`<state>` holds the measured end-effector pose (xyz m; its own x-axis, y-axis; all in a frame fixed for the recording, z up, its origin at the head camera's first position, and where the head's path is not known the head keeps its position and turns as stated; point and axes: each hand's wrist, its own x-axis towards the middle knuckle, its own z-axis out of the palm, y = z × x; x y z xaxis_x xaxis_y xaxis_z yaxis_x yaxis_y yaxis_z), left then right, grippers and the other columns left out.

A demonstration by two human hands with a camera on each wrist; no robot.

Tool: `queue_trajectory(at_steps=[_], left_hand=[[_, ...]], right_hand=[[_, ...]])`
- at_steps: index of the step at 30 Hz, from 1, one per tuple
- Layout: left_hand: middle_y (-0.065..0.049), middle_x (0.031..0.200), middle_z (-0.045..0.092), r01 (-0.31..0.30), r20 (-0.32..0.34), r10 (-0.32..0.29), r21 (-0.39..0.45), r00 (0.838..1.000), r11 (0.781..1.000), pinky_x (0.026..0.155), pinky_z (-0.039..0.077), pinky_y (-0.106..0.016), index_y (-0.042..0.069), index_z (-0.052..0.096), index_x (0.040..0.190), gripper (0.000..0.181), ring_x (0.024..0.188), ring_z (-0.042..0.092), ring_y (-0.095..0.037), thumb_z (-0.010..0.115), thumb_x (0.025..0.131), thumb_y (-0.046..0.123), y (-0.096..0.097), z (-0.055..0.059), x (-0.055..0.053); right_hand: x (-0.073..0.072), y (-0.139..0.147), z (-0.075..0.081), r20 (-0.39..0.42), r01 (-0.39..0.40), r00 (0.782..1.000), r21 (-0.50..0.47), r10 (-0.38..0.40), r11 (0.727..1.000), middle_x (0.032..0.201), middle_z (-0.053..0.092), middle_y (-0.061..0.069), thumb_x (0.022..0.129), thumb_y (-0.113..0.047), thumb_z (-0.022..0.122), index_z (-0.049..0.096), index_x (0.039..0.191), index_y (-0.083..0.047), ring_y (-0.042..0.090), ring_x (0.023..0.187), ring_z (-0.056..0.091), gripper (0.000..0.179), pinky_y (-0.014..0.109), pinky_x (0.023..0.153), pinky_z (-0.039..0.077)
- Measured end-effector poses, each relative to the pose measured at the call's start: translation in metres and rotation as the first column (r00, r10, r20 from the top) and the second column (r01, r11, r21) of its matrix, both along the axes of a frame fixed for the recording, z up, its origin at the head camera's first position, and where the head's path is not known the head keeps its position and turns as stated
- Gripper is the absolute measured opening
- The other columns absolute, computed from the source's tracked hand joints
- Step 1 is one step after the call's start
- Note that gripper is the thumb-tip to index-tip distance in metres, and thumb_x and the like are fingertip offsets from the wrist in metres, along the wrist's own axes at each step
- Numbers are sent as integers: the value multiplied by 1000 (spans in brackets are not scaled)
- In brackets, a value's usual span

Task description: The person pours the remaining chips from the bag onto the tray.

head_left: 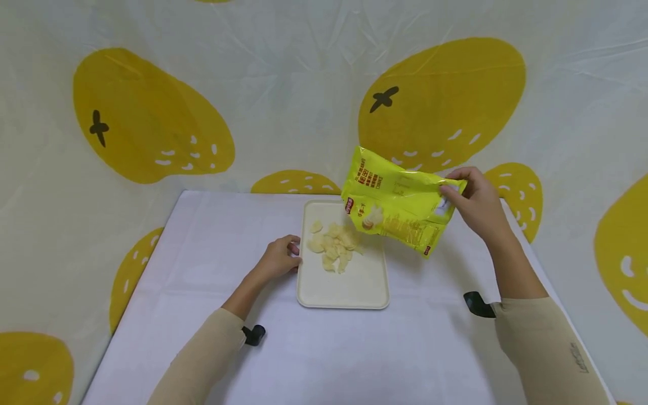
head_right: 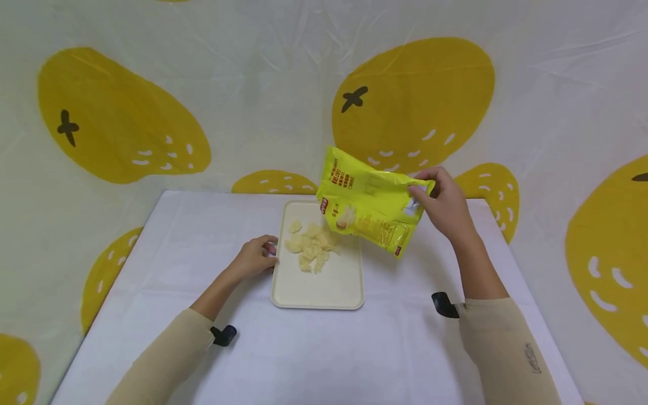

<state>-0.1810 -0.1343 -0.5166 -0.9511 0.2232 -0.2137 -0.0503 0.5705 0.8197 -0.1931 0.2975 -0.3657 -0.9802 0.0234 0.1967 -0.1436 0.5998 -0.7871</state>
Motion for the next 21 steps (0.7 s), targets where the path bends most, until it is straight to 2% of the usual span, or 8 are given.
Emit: queue_trajectory(at_steps=[2, 5, 11, 13, 15, 18, 21], left_hand=[[-14, 102, 68, 1, 3, -1, 2, 1000, 1000, 62, 62, -27, -4, 57, 138, 57, 70, 68, -16, 74, 83, -2, 0, -1, 0], [-14, 101, 68, 1, 2, -1, -1, 1000, 1000, 61, 61, -27, -5, 57, 138, 57, 69, 68, -16, 74, 83, -3, 1, -2, 0], [-13, 100, 68, 3, -8, -3, -5, 1000, 1000, 61, 60, -27, -5, 58, 136, 56, 66, 68, -15, 74, 83, -3, 1, -1, 0], [-13, 100, 68, -1, -9, 1, -1, 1000, 1000, 61, 61, -27, -5, 58, 136, 56, 66, 68, -15, 73, 83, -3, 1, -1, 0], [-13, 100, 68, -6, -7, 6, 3, 1000, 1000, 61, 61, -27, -5, 58, 136, 56, 66, 68, -15, 73, 82, -4, 1, -1, 0], [-13, 100, 67, -11, 0, 11, 11, 1000, 1000, 60, 61, -27, -5, 57, 136, 56, 67, 67, -16, 73, 83, -4, 1, -1, 0], [-14, 100, 67, -14, 6, 14, 19, 1000, 1000, 60, 62, -27, -5, 57, 137, 56, 68, 67, -15, 73, 83, -5, 1, -1, 1]], right_hand=[[4, 7, -5, 21, 21, 1000, 5, -21, 1000, 111, 54, -12, 100, -33, 68, 55, 127, -11, 6, 74, 55, 37, 14, 62, 47], [11, 15, -12, 48, 32, 998, -41, -30, 999, 120, 53, -15, 100, -32, 67, 57, 134, -10, 2, 75, 59, 41, 12, 65, 52], [24, 29, -28, 133, 91, 989, -194, -65, 977, 116, 58, -17, 102, -33, 64, 60, 140, -8, -3, 86, 65, 46, 9, 76, 57], [27, 33, -32, 157, 113, 985, -313, -66, 943, 115, 58, -14, 102, -32, 65, 62, 137, -9, -3, 89, 66, 42, 9, 77, 57], [30, 37, -37, 154, 120, 986, -432, -58, 894, 115, 56, -11, 101, -27, 66, 65, 133, -10, -2, 89, 66, 36, 9, 76, 57], [36, 42, -41, 152, 149, 985, -490, -83, 859, 110, 63, -12, 100, -24, 68, 69, 129, -12, -1, 87, 66, 31, 7, 76, 56], [41, 45, -45, 174, 209, 973, -393, -151, 895, 102, 69, -20, 100, -30, 68, 70, 131, -14, -3, 87, 63, 35, 4, 77, 51]])
